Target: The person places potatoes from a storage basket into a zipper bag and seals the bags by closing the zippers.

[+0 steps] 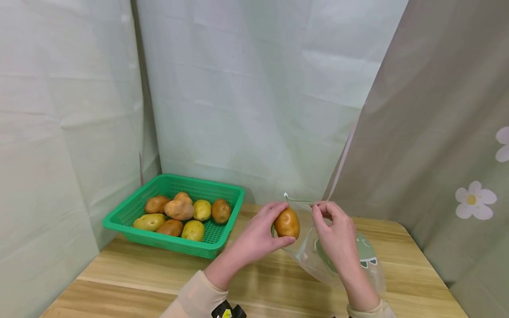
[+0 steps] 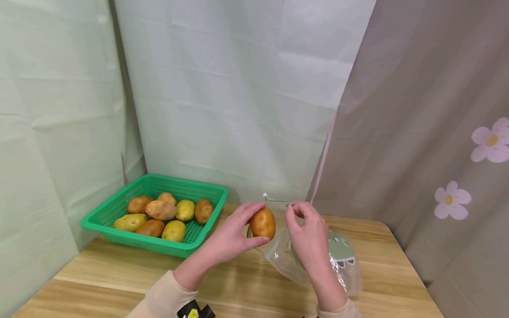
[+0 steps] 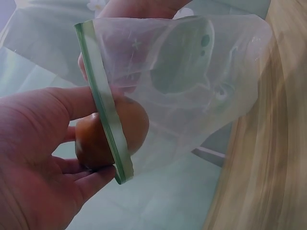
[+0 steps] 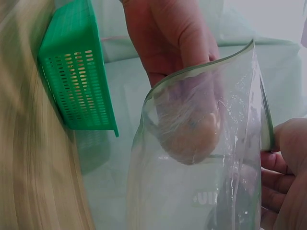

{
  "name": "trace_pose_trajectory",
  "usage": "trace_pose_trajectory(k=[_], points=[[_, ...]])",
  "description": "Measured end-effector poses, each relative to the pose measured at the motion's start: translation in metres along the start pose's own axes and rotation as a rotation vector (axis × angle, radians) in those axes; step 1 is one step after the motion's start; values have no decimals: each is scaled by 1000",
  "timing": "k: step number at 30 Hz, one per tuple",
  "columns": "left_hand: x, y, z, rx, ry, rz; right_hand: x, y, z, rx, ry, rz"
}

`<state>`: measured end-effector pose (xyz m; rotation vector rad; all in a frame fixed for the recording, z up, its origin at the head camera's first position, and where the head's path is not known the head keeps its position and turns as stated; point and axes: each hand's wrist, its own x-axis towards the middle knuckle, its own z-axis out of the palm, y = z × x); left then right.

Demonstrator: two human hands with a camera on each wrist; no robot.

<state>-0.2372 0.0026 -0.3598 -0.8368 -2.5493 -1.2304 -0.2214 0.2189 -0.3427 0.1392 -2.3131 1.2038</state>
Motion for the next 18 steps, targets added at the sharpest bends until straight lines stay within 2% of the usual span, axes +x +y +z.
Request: trace_pose_trajectory(k=[6, 13, 18], points=[[1, 0, 1, 7, -23, 11, 0, 1, 0, 4, 16, -30], [0, -2, 0, -12, -64, -19, -1, 1, 0, 0, 36, -52], [-2, -2, 0, 2, -65, -21, 0, 1, -1, -1, 34, -53]])
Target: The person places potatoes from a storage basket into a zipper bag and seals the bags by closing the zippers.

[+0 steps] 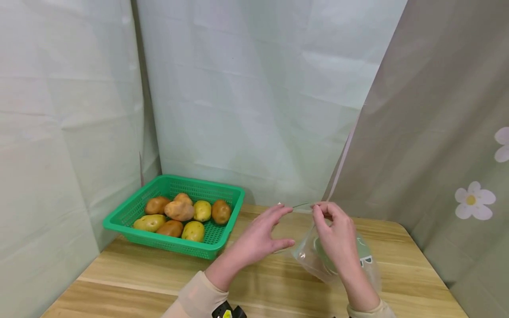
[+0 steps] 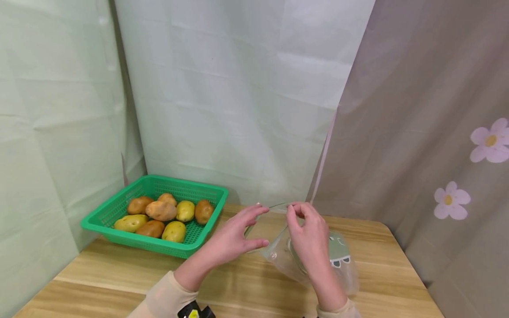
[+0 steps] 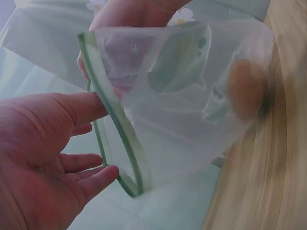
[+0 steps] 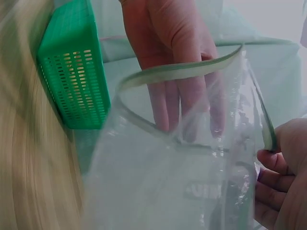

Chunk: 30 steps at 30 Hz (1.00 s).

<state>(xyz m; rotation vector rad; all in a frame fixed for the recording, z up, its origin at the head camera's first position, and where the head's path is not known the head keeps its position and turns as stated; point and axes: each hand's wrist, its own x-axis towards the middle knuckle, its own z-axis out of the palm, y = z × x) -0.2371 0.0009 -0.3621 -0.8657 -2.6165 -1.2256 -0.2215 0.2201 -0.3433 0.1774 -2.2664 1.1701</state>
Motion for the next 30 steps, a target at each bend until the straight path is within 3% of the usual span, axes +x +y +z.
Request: trace_pose_trajectory(k=[12, 22, 30], points=[[1, -3, -7, 42, 39, 40, 1, -1, -1, 6, 1, 13], [-1, -13, -15, 58, 120, 58, 3, 0, -2, -5, 17, -4], [-4, -22, -27, 90, 142, 31, 4, 1, -2, 0, 15, 1]])
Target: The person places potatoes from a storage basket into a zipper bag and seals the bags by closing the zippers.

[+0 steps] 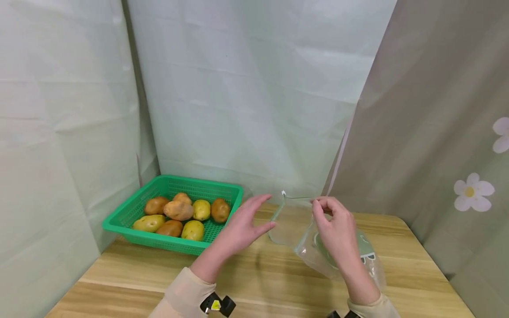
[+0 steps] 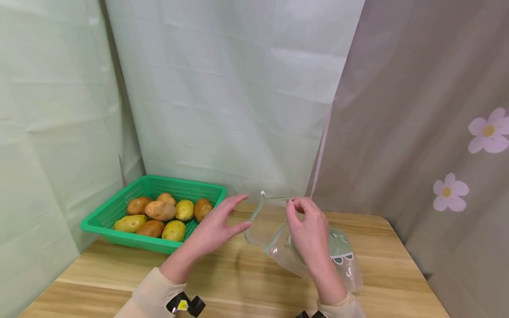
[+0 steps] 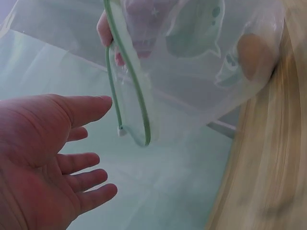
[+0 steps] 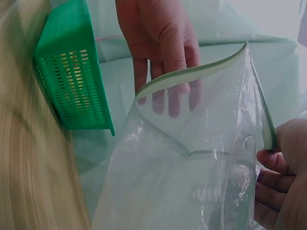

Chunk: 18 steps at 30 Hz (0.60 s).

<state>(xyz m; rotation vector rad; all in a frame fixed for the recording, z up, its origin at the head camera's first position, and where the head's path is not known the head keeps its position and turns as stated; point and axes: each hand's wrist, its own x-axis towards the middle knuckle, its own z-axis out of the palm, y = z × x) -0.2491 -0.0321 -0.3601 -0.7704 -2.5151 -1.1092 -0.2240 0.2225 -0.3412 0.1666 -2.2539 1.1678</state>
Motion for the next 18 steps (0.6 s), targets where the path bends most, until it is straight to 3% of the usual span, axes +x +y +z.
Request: trace_pose_trajectory(k=[10, 18], points=[[1, -18, -19, 51, 6, -87, 1, -1, -1, 3, -13, 6], [1, -37, -28, 78, 25, -108, 0, 1, 0, 29, -12, 2]])
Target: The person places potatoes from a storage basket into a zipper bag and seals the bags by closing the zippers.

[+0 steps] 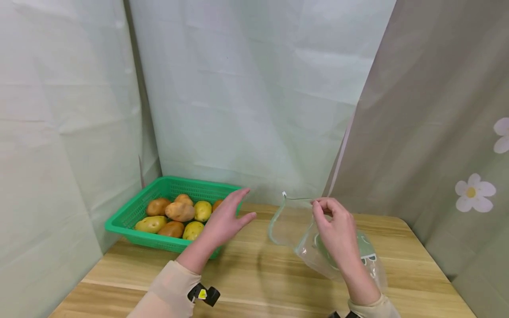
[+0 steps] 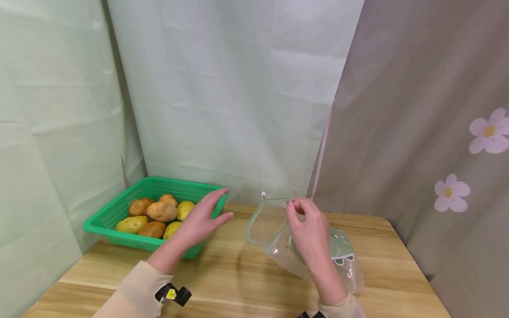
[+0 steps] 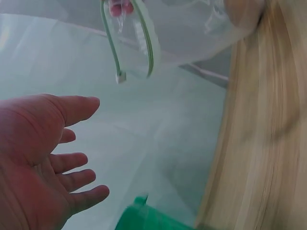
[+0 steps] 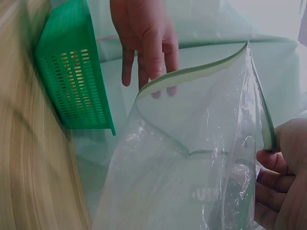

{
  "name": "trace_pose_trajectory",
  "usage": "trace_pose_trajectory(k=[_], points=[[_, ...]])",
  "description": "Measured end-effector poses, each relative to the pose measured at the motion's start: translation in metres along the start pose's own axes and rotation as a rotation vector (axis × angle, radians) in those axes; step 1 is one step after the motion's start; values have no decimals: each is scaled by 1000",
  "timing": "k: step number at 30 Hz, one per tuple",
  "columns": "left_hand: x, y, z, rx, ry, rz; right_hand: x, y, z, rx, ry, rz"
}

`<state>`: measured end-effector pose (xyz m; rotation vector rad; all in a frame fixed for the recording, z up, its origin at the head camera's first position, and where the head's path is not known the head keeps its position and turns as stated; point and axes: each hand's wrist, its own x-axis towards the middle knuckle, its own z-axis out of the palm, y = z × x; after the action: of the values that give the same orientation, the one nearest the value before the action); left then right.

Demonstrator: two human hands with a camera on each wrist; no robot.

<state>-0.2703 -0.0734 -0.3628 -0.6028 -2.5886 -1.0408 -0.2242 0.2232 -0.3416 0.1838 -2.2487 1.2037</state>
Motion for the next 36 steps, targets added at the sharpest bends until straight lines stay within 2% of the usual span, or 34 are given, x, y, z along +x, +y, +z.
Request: trace_pose_trajectory(k=[13, 25, 36], points=[[9, -35, -11, 84, 3, -42, 1, -1, 3, -9, 1, -2], [27, -58, -25, 139, -32, -75, 1, -1, 7, -10, 6, -6], [41, -82, -29, 199, -80, -121, 2, -2, 10, 2, 5, -9]])
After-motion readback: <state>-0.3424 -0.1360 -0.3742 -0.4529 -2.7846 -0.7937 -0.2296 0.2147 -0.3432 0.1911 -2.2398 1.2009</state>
